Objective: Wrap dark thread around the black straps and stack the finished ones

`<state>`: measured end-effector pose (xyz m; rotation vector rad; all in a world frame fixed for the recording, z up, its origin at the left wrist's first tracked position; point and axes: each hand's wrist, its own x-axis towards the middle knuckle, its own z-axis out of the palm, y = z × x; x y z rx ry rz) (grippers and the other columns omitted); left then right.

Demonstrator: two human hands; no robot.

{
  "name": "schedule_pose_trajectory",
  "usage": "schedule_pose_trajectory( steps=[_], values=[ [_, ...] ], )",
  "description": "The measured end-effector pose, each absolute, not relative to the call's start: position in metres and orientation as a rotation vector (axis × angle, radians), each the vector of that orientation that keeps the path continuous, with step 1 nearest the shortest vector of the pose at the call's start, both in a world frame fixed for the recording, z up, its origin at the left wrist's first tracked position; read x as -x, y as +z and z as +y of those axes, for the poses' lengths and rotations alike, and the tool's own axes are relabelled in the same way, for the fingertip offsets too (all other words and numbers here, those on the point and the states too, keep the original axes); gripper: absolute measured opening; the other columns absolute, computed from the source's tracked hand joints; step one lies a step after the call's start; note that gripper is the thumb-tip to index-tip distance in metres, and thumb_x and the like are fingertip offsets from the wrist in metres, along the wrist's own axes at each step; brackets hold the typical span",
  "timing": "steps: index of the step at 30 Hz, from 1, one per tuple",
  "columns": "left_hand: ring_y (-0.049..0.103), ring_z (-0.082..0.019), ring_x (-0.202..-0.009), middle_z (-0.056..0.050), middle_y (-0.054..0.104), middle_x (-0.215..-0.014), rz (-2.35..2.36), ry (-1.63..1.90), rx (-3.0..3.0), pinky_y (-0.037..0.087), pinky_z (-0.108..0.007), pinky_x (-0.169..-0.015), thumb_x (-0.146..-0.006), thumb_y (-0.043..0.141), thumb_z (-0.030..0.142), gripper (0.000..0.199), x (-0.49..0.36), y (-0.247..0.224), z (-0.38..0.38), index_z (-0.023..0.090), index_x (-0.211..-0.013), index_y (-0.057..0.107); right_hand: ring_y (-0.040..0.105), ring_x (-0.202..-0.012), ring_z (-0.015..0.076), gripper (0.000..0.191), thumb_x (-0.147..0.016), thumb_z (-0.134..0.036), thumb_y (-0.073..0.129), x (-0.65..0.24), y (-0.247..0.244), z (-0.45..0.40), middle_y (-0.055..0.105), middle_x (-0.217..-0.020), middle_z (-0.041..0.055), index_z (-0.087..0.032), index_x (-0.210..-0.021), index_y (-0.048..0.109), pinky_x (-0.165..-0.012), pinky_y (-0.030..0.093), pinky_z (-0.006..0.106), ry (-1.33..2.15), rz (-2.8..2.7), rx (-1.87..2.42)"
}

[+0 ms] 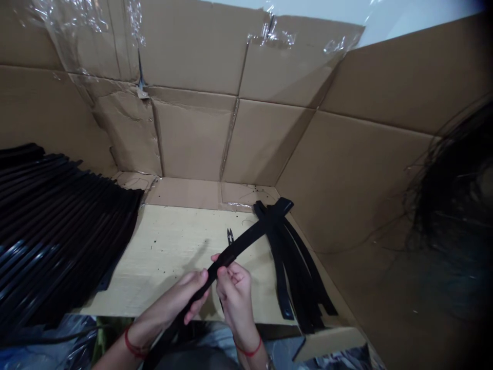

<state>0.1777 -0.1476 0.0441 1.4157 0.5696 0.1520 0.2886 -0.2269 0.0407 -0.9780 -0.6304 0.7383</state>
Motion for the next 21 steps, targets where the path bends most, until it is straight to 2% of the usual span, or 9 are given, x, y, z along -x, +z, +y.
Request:
schedule_pose_trajectory(
  steps=[3,6,8,10,13,16,19,21],
  values=[
    [0.043,-0.012,-0.057,0.001,0.048,-0.065,0.725,0.445,-1.769,0.031,-0.022,-0.054,-0.077,0.055,0.062,0.044,-0.174,0.045,-0.148,0.020,-0.085,0.050,0.016,-0.041,0.0026,0.044,-0.072,-0.047,0.077,-0.288,0.038,-0.226,0.037,-0.051,-0.0070,-0.011,-0.096,0.069,-0.038,0.012,0.018,0.744,-0.599,1.003],
    [0.034,-0.009,-0.052,0.004,0.042,-0.062,0.534,0.166,-1.595,0.028,-0.022,-0.052,-0.077,0.043,0.072,0.052,-0.169,0.042,-0.148,0.020,-0.083,0.048,0.014,-0.040,0.0024,0.041,-0.075,-0.049,0.075,-0.289,0.038,-0.228,0.028,-0.046,-0.0097,-0.010,-0.088,0.068,-0.037,0.010,0.018,0.896,-0.699,0.977],
    [0.029,-0.008,-0.047,0.006,0.037,-0.059,0.397,-0.001,-1.436,0.026,-0.022,-0.049,-0.078,0.037,0.075,0.056,-0.168,0.042,-0.147,0.020,-0.084,0.046,0.014,-0.040,0.0025,0.038,-0.078,-0.048,0.072,-0.289,0.038,-0.227,0.028,-0.046,-0.0090,-0.010,-0.076,0.066,-0.038,0.009,0.019,0.834,-0.744,1.012],
    [0.037,-0.009,-0.053,0.004,0.043,-0.063,0.500,0.202,-1.565,0.030,-0.022,-0.054,-0.081,0.042,0.068,0.048,-0.170,0.043,-0.146,0.019,-0.083,0.046,0.014,-0.042,0.0030,0.037,-0.080,-0.047,0.070,-0.288,0.038,-0.225,0.028,-0.048,-0.0082,-0.011,-0.072,0.065,-0.038,0.009,0.020,0.667,-0.712,1.071],
    [0.043,-0.012,-0.064,0.001,0.049,-0.067,0.717,0.574,-1.864,0.031,-0.024,-0.061,-0.087,0.046,0.056,0.039,-0.171,0.047,-0.149,0.019,-0.074,0.047,0.014,-0.042,0.0036,0.040,-0.078,-0.049,0.071,-0.287,0.038,-0.222,0.028,-0.049,-0.0086,-0.010,-0.087,0.070,-0.039,0.009,0.020,0.642,-0.659,1.084],
    [0.042,-0.012,-0.062,0.001,0.047,-0.065,0.668,0.478,-1.788,0.030,-0.023,-0.056,-0.090,0.032,0.059,0.048,-0.169,0.047,-0.154,0.018,-0.072,0.050,0.012,-0.041,0.0031,0.045,-0.074,-0.047,0.076,-0.289,0.041,-0.225,0.023,-0.048,-0.0106,-0.010,-0.100,0.071,-0.038,0.009,0.019,0.848,-0.670,0.983],
    [0.041,-0.011,-0.059,0.001,0.048,-0.067,0.603,0.409,-1.625,0.029,-0.021,-0.051,-0.086,0.034,0.066,0.055,-0.166,0.050,-0.157,0.016,-0.083,0.057,0.011,-0.041,0.0025,0.039,-0.075,-0.042,0.077,-0.289,0.045,-0.229,0.021,-0.047,-0.0113,-0.012,-0.099,0.072,-0.037,0.009,0.018,0.901,-0.630,0.880],
    [0.036,-0.009,-0.052,0.004,0.041,-0.060,0.517,0.348,-1.547,0.026,-0.021,-0.047,-0.085,0.033,0.069,0.061,-0.165,0.054,-0.157,0.015,-0.090,0.059,0.011,-0.040,0.0021,0.038,-0.075,-0.041,0.077,-0.288,0.047,-0.230,0.022,-0.048,-0.0110,-0.012,-0.099,0.072,-0.037,0.010,0.017,0.912,-0.620,0.849]
  ],
)
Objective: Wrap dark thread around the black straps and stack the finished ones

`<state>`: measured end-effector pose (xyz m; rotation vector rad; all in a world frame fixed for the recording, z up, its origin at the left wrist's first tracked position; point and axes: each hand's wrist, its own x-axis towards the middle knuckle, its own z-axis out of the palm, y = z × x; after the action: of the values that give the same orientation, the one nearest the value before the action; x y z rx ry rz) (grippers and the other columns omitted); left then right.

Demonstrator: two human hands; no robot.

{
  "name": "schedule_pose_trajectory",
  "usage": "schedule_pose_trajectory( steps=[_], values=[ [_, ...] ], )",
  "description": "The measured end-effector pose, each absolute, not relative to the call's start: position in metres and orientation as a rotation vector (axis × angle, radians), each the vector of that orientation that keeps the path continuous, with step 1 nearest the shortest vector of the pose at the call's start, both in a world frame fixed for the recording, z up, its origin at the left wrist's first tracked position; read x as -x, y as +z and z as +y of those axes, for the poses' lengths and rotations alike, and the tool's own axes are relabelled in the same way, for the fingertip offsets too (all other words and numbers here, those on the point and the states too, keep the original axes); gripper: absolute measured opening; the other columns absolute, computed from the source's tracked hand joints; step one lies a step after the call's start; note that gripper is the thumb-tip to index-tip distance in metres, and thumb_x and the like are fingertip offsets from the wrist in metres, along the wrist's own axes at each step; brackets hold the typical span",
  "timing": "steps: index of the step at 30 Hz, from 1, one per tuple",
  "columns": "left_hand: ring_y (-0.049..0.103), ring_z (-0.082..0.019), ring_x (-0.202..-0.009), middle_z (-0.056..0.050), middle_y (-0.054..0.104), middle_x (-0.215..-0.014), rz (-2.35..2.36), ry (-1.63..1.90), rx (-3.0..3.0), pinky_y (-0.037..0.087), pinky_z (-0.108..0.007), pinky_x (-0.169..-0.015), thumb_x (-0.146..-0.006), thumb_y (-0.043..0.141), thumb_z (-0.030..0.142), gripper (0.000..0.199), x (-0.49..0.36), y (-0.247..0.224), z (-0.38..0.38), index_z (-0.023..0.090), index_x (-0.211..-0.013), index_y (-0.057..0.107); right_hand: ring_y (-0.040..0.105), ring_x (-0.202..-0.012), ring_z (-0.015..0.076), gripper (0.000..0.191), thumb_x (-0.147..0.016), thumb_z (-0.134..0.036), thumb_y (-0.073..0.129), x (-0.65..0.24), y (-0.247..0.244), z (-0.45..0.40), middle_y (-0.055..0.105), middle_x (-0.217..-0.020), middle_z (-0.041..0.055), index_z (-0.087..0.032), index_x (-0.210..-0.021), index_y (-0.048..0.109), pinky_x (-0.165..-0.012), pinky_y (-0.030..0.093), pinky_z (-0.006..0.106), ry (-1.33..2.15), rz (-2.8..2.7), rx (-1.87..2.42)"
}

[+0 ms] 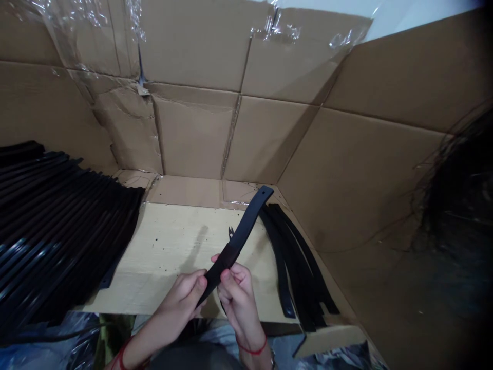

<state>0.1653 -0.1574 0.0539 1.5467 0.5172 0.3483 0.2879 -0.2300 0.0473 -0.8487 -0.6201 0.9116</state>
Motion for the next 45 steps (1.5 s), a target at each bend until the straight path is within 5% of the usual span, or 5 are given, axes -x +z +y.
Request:
schedule_pose_trajectory(
  steps=[7,13,19,25,45],
  values=[
    [0.036,-0.005,-0.052,0.006,0.043,-0.060,0.321,0.242,-1.453,0.029,-0.018,-0.049,-0.074,0.065,0.060,0.047,-0.164,0.061,-0.154,0.015,-0.085,0.055,0.016,-0.038,0.0030,0.043,-0.068,-0.047,0.081,-0.283,0.054,-0.229,0.029,-0.045,-0.0094,-0.011,-0.091,0.072,-0.036,0.011,0.019,0.899,-0.672,0.888],
    [0.041,-0.008,-0.052,0.005,0.046,-0.058,0.523,0.398,-1.523,0.032,-0.019,-0.050,-0.080,0.055,0.060,0.043,-0.168,0.057,-0.152,0.018,-0.086,0.050,0.014,-0.042,0.0032,0.032,-0.075,-0.041,0.077,-0.283,0.050,-0.224,0.034,-0.051,-0.0072,-0.013,-0.071,0.063,-0.038,0.011,0.020,0.682,-0.608,0.998],
    [0.028,-0.006,-0.036,0.009,0.035,-0.049,0.531,0.136,-1.230,0.026,-0.020,-0.039,-0.081,0.031,0.074,0.057,-0.176,0.045,-0.151,0.019,-0.082,0.047,0.014,-0.041,0.0033,0.043,-0.079,-0.048,0.072,-0.289,0.046,-0.224,0.027,-0.048,-0.0095,-0.011,-0.101,0.069,-0.039,0.010,0.020,0.874,-0.721,0.986],
    [0.048,-0.013,-0.063,0.001,0.050,-0.067,0.762,0.487,-1.803,0.036,-0.023,-0.058,-0.077,0.057,0.062,0.044,-0.178,0.038,-0.144,0.019,-0.089,0.052,0.019,-0.045,0.0047,0.045,-0.073,-0.049,0.075,-0.289,0.039,-0.220,0.031,-0.051,-0.0075,-0.011,-0.096,0.070,-0.039,0.014,0.018,0.701,-0.560,1.049],
    [0.036,-0.010,-0.048,0.003,0.043,-0.058,0.599,0.284,-1.673,0.027,-0.023,-0.047,-0.078,0.036,0.076,0.058,-0.172,0.037,-0.144,0.020,-0.079,0.049,0.016,-0.041,0.0029,0.045,-0.076,-0.050,0.074,-0.286,0.038,-0.225,0.031,-0.050,-0.0083,-0.010,-0.095,0.070,-0.038,0.011,0.019,0.806,-0.664,1.062]
  ],
)
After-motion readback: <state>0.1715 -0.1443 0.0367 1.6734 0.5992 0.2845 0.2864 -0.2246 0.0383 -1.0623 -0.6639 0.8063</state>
